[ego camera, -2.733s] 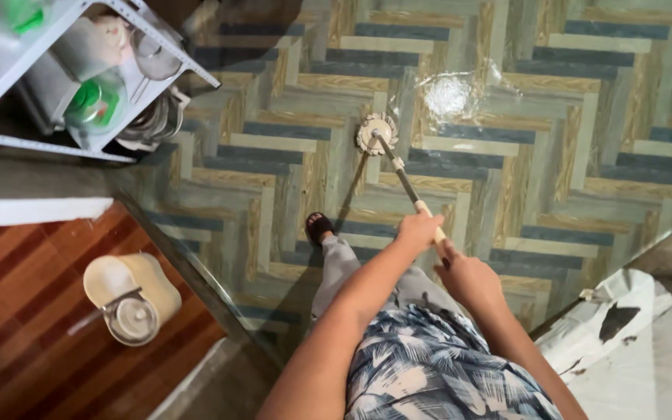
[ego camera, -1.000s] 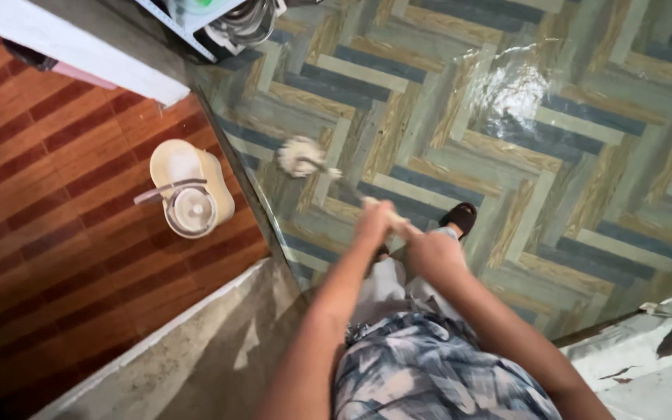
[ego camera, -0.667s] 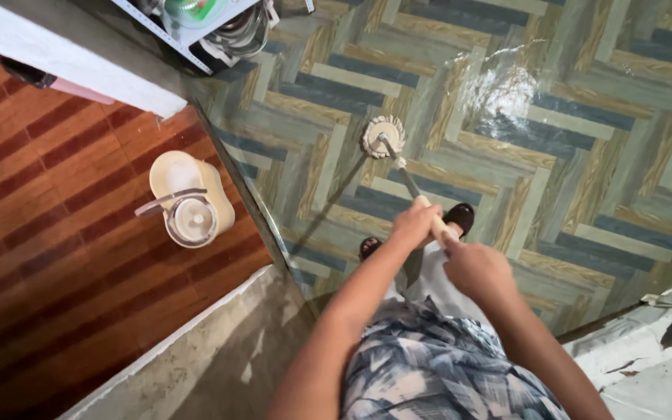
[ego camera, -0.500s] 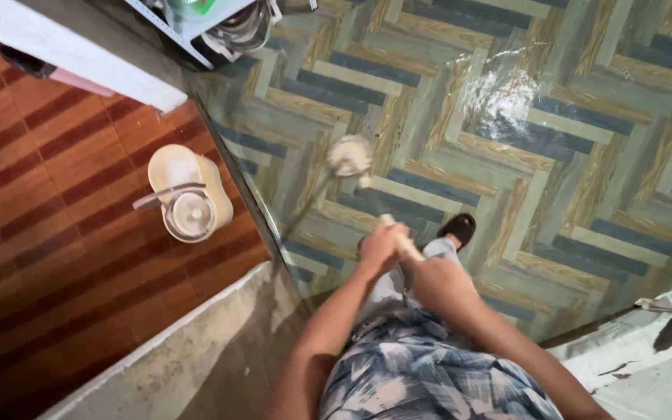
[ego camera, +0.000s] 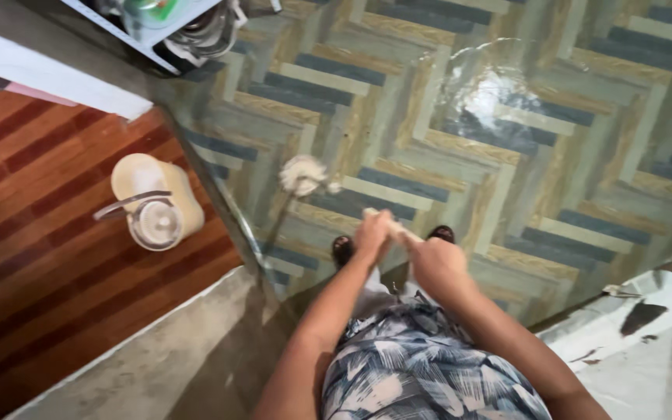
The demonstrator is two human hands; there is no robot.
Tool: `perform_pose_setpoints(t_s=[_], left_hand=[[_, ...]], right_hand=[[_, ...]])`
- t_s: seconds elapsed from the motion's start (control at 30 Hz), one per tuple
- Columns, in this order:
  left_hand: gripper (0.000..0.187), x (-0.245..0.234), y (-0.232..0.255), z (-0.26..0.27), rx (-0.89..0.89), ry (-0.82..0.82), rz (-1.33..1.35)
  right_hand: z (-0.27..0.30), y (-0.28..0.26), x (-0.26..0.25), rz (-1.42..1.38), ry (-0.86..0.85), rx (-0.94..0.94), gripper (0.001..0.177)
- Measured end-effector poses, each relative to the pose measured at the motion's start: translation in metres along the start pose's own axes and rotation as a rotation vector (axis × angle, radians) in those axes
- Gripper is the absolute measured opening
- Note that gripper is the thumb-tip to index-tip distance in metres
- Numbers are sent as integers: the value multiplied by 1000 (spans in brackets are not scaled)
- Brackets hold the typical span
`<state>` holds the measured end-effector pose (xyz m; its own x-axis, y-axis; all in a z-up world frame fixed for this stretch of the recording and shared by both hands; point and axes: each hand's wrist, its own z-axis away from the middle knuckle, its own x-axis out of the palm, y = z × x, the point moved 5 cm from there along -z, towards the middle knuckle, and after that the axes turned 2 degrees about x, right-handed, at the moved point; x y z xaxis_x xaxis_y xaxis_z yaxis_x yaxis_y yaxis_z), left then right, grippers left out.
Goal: The person mops the floor in several rooms, dipping the mop into a bucket and moving through doorways to clean different areas.
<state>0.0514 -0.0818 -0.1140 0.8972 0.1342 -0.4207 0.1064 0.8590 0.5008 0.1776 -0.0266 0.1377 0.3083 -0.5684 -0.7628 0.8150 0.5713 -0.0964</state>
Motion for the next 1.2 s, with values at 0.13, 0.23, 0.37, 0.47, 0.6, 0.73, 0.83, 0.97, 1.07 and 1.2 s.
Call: perform_pose_setpoints(t_s=[0.13,0.23,0.37,0.47,0.6,0.73,0.83,0.97,1.07,1.2], left_hand=[[36,88,114,22,490,-15,-49],[46,106,179,44,776,-35,-363],[47,105,178,50,81,-189,357],[56,97,147,55,103,15,111],[56,95,92,86,488,178,-120],[49,76,48,74,438,300,-69],[43,76,38,52,397,334,-126],[25,129,66,30,389,360,-124],[30,179,119,38,601,275,-121],[36,214,180,41,559,149,88]], right_hand=[[34,89,-43,4,-36,180,46],[32,131,-62,-50,-3,211,55],[18,161,-56,-111,-34,98,53],[18,154,-35,-97,-94,4,33],[13,136,-20,-51,-239,-201,59],[-14,110,8,-11,-122,-460,54],[-29,106,31,114,-155,-434,56],[-13,160,10,81,-89,-332,50],[5,206,-22,141,-127,-178,58],[37,239,-67,79,-9,-41,44]])
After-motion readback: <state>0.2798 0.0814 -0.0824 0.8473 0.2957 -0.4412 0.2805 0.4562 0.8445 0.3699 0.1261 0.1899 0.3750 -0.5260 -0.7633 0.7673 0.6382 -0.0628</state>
